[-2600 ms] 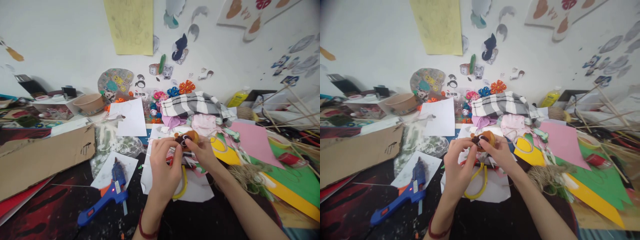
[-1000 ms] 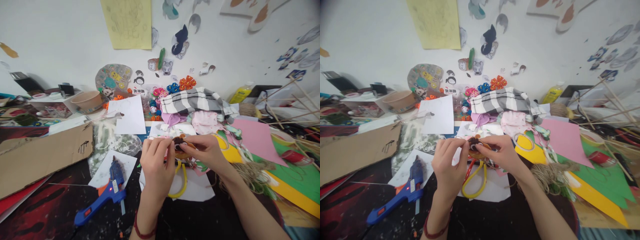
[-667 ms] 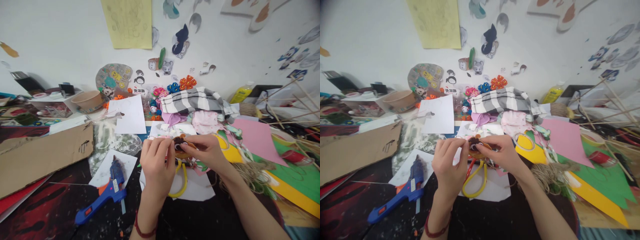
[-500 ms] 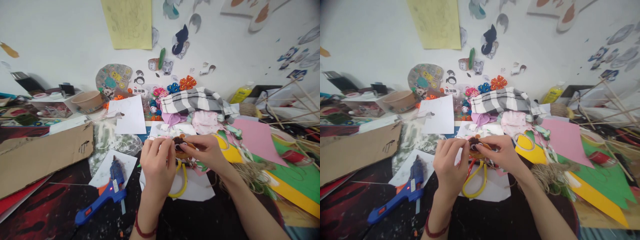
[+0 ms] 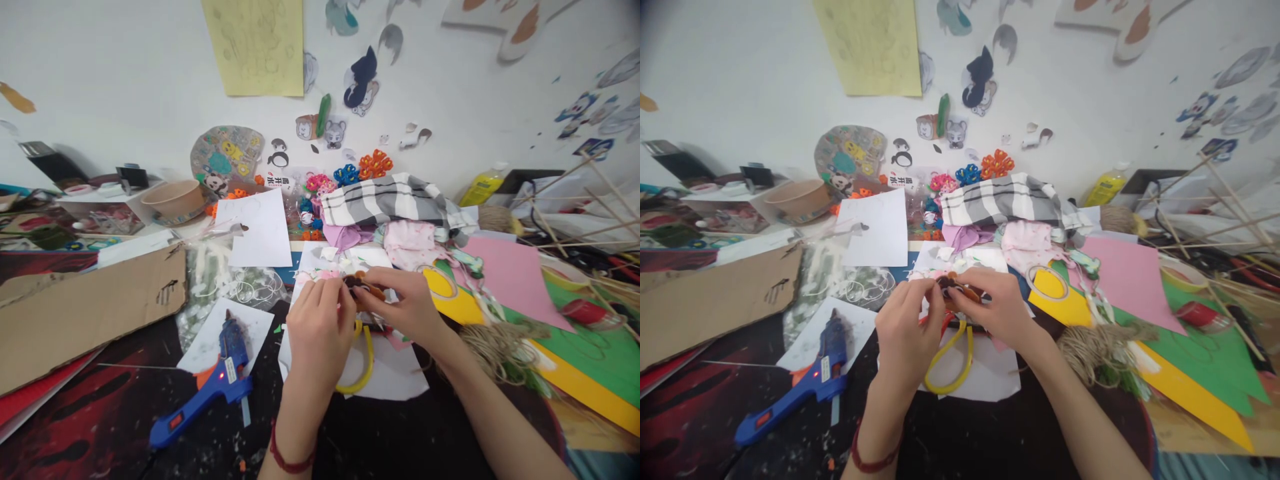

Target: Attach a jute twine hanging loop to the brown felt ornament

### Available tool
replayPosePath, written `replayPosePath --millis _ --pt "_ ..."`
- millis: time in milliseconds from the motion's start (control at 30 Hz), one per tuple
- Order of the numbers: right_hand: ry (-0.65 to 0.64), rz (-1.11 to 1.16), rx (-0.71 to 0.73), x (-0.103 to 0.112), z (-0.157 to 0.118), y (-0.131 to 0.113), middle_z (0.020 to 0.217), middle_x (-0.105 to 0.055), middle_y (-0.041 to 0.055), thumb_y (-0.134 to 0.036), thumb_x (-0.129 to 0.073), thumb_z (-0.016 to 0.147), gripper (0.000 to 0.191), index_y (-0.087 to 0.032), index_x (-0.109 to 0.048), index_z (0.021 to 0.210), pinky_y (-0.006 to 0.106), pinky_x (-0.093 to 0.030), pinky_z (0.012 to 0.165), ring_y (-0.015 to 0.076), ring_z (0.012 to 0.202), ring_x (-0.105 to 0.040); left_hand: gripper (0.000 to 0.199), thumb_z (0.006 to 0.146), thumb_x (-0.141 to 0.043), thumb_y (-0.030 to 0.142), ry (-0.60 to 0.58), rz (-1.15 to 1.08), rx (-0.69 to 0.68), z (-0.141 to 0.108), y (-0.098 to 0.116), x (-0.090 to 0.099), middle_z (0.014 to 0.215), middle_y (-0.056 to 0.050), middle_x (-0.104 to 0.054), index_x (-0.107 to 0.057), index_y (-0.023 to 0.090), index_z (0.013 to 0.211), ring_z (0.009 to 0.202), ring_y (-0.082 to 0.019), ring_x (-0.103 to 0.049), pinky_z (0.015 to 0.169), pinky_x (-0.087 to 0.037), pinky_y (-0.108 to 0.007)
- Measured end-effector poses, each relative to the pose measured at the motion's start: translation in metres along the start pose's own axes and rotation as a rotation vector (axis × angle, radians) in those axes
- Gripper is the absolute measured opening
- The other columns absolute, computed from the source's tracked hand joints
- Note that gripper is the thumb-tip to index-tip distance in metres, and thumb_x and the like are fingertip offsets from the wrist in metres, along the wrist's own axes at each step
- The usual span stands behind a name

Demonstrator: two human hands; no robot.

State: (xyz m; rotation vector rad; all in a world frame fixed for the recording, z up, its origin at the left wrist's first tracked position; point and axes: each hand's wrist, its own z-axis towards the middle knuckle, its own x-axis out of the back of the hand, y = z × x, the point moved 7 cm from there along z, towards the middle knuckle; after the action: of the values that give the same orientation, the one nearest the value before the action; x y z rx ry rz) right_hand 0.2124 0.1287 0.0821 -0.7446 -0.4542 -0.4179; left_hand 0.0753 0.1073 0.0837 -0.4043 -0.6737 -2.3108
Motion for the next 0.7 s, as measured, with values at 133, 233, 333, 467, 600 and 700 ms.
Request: replayPosePath --millis 133,233,333,467,600,700 --pt "0.013 -0.020 0.049 -0.001 -0.001 -0.002 0.069 -0.059 -0.0012 -0.022 -0.064 0.094 0.010 -0.019 -0.068 0.085 0.025 -0.041 0.058 0.0107 0.061 -0.050 0.017 0.095 -0.051 0.011 -0.028 -0.013 0.005 0.000 0.000 -0.002 0.068 0.000 -0.054 -0.056 0.018 0.081 0.065 -0.016 -0.047 0.062 -0.036 -0.029" --pt "0.027 -0.033 0.039 -0.001 0.000 -0.004 0.068 -0.059 -0.0014 -0.021 -0.063 0.094 0.009 -0.019 -0.068 0.087 0.024 -0.041 0.057 0.0109 0.060 -0.049 0.017 0.095 -0.051 0.010 -0.041 -0.009 -0.011 -0.001 0.001 -0.002 0.069 -0.002 -0.055 -0.057 0.018 0.081 0.067 -0.016 -0.048 0.063 -0.038 -0.029" --pt "0.060 -0.080 0.045 0.001 0.000 -0.007 0.064 -0.055 -0.0025 -0.021 -0.063 0.094 0.013 -0.019 -0.067 0.082 0.024 -0.040 0.055 0.0106 0.058 -0.047 0.017 0.095 -0.051 0.009 -0.029 0.031 -0.056 -0.001 0.005 -0.003 0.070 -0.002 -0.056 -0.058 0.017 0.082 0.068 -0.017 -0.049 0.065 -0.039 -0.029" --pt "0.077 -0.103 0.098 0.002 -0.001 -0.011 0.068 -0.057 -0.0005 -0.019 -0.061 0.095 0.012 -0.019 -0.065 0.083 0.025 -0.042 0.057 0.0109 0.060 -0.049 0.018 0.094 -0.051 0.006 -0.012 0.087 -0.109 0.000 0.011 -0.003 0.067 -0.002 -0.055 -0.057 0.017 0.081 0.066 -0.017 -0.048 0.063 -0.039 -0.029" --pt "0.076 -0.115 0.145 0.001 -0.003 -0.012 0.074 -0.064 0.0023 -0.017 -0.061 0.095 0.009 -0.018 -0.067 0.088 0.024 -0.044 0.056 0.0110 0.061 -0.052 0.022 0.093 -0.050 0.004 -0.005 0.155 -0.160 0.000 0.017 -0.003 0.064 -0.001 -0.051 -0.055 0.018 0.077 0.062 -0.017 -0.044 0.060 -0.037 -0.030" --pt "0.087 -0.150 0.173 0.001 -0.004 -0.013 0.078 -0.069 0.0039 -0.018 -0.061 0.095 0.010 -0.019 -0.069 0.088 0.024 -0.046 0.055 0.0112 0.061 -0.055 0.025 0.094 -0.047 0.002 -0.004 0.151 -0.163 -0.001 0.018 -0.004 0.064 -0.001 -0.049 -0.053 0.019 0.075 0.062 -0.017 -0.042 0.060 -0.036 -0.031"
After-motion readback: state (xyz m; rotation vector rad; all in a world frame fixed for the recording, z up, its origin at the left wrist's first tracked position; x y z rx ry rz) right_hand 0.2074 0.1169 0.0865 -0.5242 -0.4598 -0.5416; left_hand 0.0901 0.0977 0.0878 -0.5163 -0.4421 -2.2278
